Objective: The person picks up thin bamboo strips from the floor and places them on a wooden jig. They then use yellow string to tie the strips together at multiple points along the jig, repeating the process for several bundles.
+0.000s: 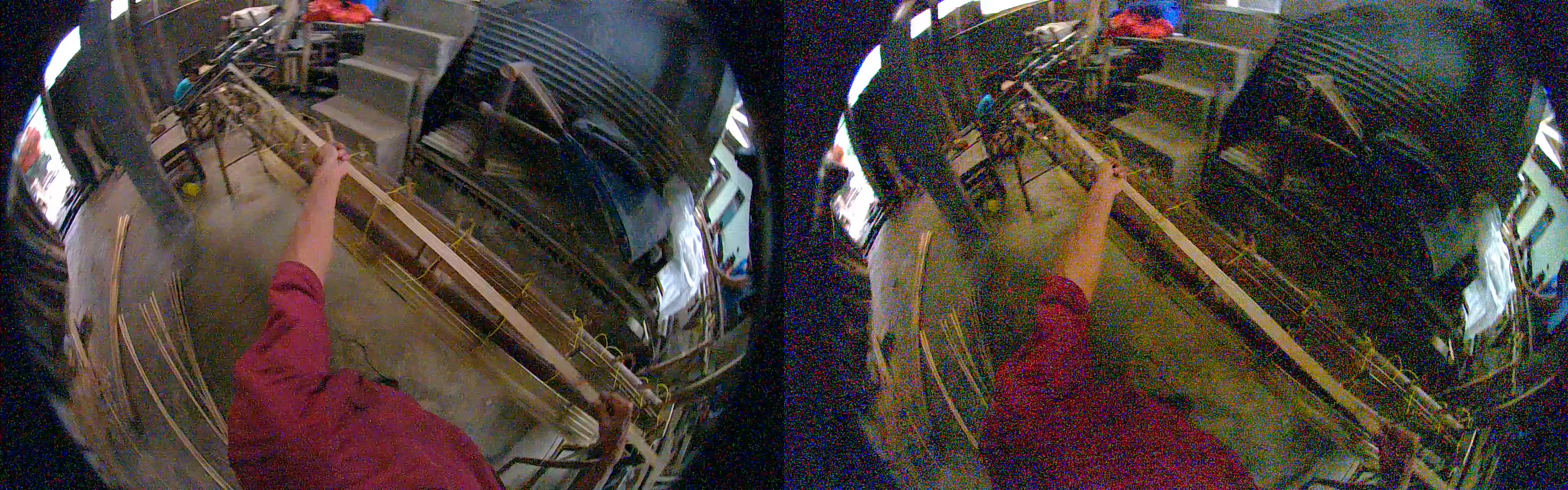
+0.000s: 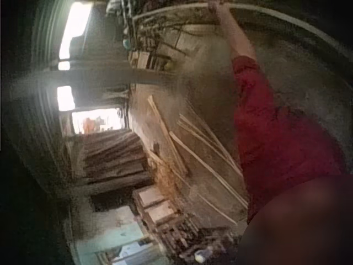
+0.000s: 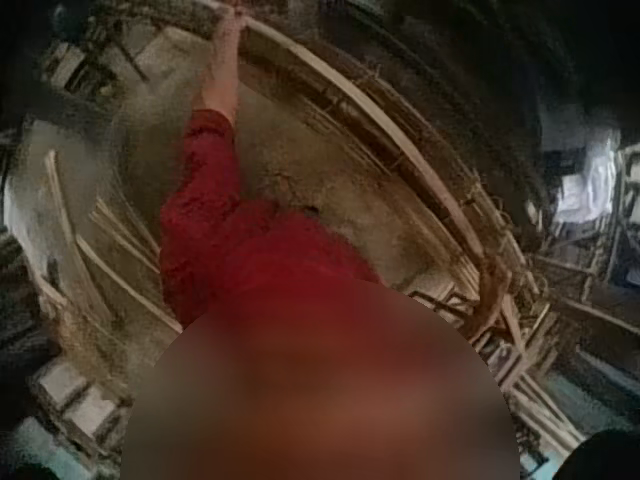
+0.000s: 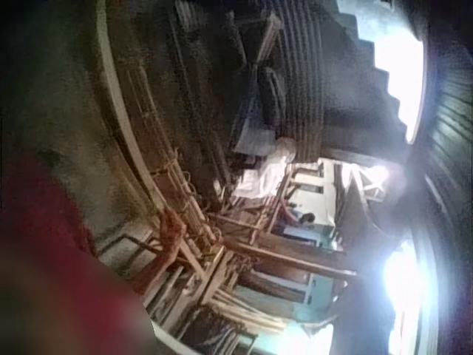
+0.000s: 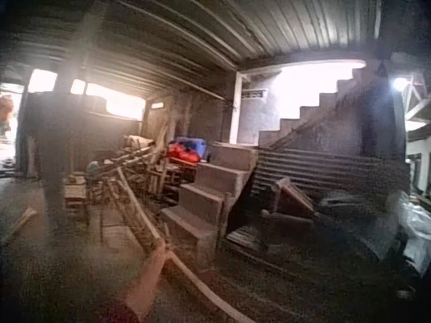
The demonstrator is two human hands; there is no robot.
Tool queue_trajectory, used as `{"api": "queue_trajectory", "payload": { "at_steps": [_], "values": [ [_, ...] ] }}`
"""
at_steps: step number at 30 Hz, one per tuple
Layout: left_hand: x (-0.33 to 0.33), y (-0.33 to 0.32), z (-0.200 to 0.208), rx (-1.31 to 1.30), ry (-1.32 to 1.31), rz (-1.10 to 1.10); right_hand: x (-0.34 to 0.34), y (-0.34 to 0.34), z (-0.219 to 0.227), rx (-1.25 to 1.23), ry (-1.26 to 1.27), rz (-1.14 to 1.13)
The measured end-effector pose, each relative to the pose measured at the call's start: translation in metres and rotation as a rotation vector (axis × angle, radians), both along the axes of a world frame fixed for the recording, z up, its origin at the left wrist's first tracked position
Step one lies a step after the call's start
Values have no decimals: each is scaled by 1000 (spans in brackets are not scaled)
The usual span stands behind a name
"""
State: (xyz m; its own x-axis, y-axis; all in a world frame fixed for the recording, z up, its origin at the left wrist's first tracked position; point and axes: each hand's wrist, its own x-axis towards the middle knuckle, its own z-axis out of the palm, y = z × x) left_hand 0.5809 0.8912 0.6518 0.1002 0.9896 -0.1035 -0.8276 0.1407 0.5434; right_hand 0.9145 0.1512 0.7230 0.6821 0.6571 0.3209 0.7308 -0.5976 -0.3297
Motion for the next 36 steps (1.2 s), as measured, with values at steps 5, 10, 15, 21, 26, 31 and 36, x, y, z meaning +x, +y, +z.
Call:
{"api": "queue_trajectory", "payload": {
  "at_steps": [5, 10, 15, 21, 26, 31, 36],
  "values": [
    [21, 41, -62, 104, 426, -22, 58, 33, 27, -126, 46, 151],
    [58, -83, -37, 563, 902, 262, 109, 49, 19, -214, 13, 131],
    [129, -320, -15, 1206, 988, 379, 147, 5, -35, -281, -97, 28],
    [242, -476, -28, 1793, 1412, -119, 182, -6, -57, -134, 17, -22],
    [263, -469, 4, 1630, 1648, -322, 198, 5, -51, 59, -192, 125],
    [267, -476, -4, 1672, 1544, -388, 215, -4, -69, -103, -102, -48],
    [308, -501, -30, 1711, 1472, -288, 244, -26, -55, -189, 3, -34]
  ]
}}
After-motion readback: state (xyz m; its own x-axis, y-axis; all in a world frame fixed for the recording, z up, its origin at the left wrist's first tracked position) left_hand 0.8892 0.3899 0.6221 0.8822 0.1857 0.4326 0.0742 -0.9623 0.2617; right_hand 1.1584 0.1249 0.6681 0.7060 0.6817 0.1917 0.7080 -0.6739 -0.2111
